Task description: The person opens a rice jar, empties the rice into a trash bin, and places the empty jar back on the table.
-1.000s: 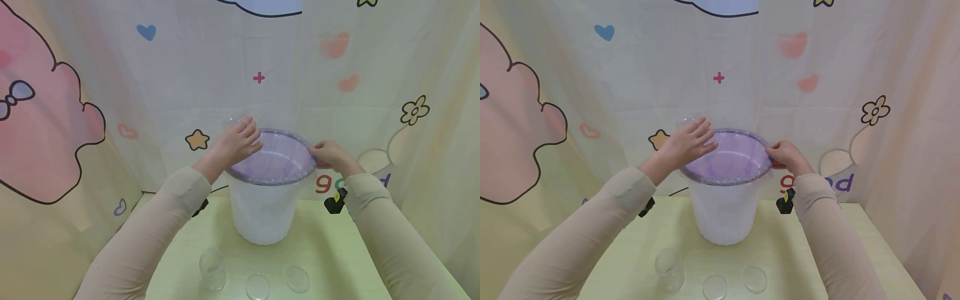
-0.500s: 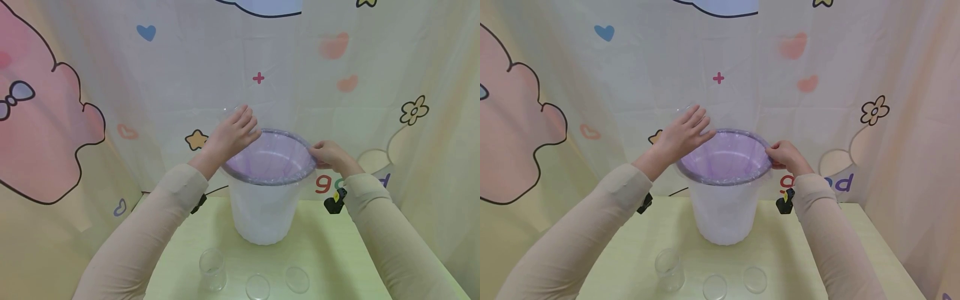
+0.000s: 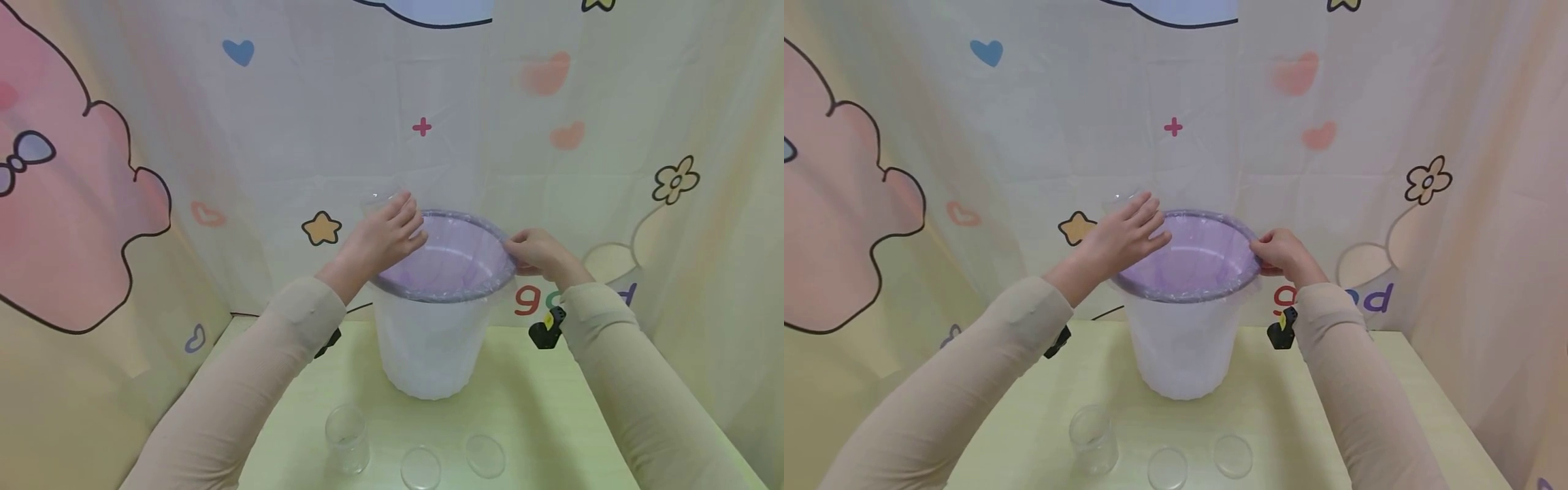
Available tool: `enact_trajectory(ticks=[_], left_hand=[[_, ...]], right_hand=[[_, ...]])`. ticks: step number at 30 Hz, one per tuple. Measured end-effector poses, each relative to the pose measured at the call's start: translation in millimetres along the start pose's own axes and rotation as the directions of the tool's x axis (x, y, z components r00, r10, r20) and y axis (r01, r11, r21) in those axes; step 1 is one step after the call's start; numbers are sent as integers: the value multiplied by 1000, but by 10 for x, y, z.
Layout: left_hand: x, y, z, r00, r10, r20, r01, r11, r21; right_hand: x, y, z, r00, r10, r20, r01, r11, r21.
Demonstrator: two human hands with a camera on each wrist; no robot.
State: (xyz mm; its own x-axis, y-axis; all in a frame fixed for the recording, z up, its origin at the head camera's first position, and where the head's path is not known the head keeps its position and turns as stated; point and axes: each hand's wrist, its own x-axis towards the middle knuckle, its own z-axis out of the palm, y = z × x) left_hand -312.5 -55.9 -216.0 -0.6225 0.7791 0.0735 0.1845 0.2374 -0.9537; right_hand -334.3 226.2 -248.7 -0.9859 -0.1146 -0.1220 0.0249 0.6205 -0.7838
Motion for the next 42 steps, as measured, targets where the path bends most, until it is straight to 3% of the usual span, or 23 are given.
enact_trajectory(ticks=[13, 17, 22, 29, 35, 42], left_hand=[[-37, -19, -38, 1000, 2, 18, -3, 1000, 29], [-42, -26, -47, 999, 29, 21, -29, 999, 17], [-17, -59, -93, 1000, 27, -12, -26, 997, 69], [6, -56, -178, 994, 107, -36, -101, 985, 141], [-27, -74, -169, 997, 75, -12, -74, 991, 115], [-48, -79, -99, 999, 18, -37, -16, 999, 50]], right_hand=[[-22, -25, 26, 1000, 2, -1, -2, 1000, 5], [-23, -27, 29, 1000, -1, 3, 0, 1000, 17], [-17, -15, 27, 1000, 1, 1, -1, 1000, 16], [-25, -22, 22, 1000, -1, -1, 1, 1000, 17], [-27, -27, 29, 1000, -10, -7, 10, 1000, 23], [-24, -19, 29, 1000, -14, -6, 14, 1000, 22]])
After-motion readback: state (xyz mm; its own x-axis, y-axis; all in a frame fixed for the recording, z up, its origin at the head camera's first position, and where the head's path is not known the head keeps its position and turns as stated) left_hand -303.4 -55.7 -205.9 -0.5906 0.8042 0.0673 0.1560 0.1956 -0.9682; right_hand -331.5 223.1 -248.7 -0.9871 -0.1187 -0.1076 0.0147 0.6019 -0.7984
